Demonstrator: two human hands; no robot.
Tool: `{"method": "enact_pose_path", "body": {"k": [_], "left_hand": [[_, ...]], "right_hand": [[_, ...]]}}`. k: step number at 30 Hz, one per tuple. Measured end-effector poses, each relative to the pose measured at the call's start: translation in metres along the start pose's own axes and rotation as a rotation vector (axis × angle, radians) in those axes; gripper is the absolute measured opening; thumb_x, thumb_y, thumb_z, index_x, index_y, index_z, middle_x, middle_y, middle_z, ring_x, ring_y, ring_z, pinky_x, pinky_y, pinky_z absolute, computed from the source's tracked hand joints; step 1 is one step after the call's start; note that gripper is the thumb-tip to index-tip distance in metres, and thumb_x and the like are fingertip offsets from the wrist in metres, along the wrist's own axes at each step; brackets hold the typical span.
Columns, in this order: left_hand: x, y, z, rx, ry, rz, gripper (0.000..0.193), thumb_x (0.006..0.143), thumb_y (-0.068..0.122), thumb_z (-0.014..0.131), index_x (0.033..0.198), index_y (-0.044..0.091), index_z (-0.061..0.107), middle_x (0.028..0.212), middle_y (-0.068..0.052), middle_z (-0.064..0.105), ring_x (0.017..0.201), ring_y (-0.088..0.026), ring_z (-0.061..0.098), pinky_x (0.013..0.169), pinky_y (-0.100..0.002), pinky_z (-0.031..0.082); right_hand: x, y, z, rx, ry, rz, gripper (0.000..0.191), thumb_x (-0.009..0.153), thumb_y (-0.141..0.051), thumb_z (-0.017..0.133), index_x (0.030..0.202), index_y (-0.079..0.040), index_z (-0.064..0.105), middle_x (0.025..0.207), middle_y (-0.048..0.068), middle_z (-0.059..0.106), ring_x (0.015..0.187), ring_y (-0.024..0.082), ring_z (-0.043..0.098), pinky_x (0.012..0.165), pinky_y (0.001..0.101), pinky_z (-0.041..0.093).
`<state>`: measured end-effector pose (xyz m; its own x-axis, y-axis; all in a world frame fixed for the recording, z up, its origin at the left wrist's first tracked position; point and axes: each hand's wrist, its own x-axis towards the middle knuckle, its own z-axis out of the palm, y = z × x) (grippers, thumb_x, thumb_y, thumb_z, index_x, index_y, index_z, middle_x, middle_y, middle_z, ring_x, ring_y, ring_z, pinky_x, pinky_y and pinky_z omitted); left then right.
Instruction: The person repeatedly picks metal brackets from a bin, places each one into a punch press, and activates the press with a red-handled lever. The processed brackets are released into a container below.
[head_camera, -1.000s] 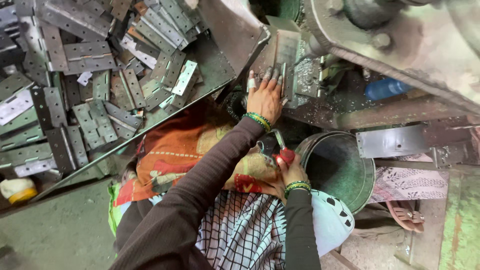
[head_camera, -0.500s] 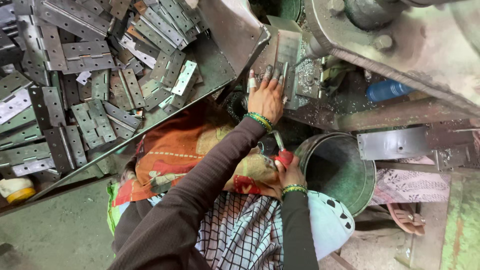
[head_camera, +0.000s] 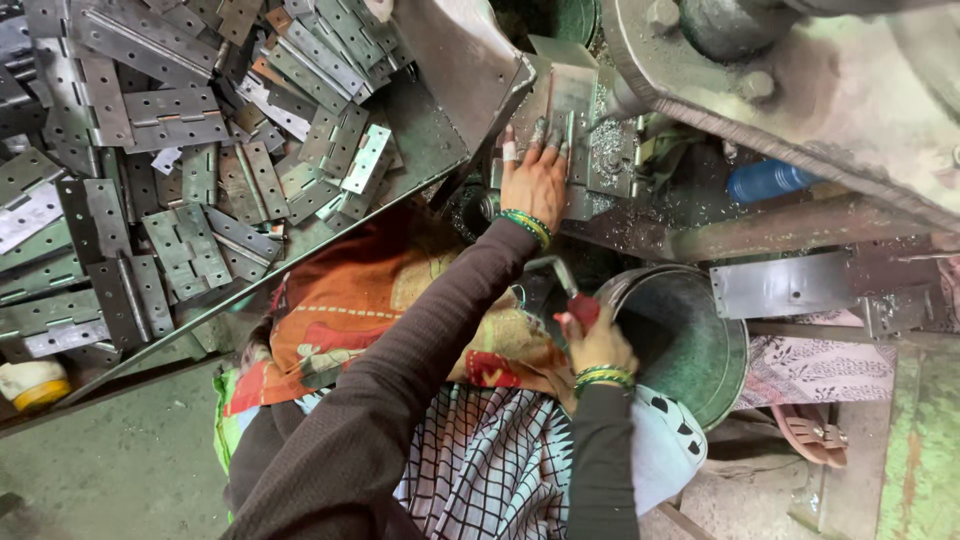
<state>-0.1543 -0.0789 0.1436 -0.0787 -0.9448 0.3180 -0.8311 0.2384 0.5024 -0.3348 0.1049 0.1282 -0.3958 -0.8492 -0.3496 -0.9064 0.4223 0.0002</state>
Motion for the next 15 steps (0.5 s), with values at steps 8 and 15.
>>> {"method": "enact_pose_path", "body": {"k": [8,15], "left_hand": [[-0.004,-0.011,0.004,-0.013,-0.116,0.002,0.033,0.099,0.015,0.050,0.128,0.009,0.066,0.125,-0.007,0.065,0.133,-0.027,0.054,0.124,-0.059,0.023],[0.026,-0.022,0.034,0.041,0.027,0.024,0.038,0.096,0.014,0.050,0.130,0.007,0.064,0.133,-0.010,0.064,0.129,-0.028,0.056,0.110,-0.056,0.035]], "right_hand": [[0.027,0.026,0.049,0.170,-0.046,-0.154,0.082,0.088,-0.068,0.060,0.141,-0.011,0.037,0.107,0.032,0.068,0.100,0.053,0.065,0.085,0.0596,0.052],[0.009,0.007,-0.030,-0.114,0.039,-0.058,0.068,0.090,-0.069,0.058,0.130,-0.014,0.050,0.112,0.024,0.072,0.103,0.046,0.069,0.087,0.0590,0.052]]}}
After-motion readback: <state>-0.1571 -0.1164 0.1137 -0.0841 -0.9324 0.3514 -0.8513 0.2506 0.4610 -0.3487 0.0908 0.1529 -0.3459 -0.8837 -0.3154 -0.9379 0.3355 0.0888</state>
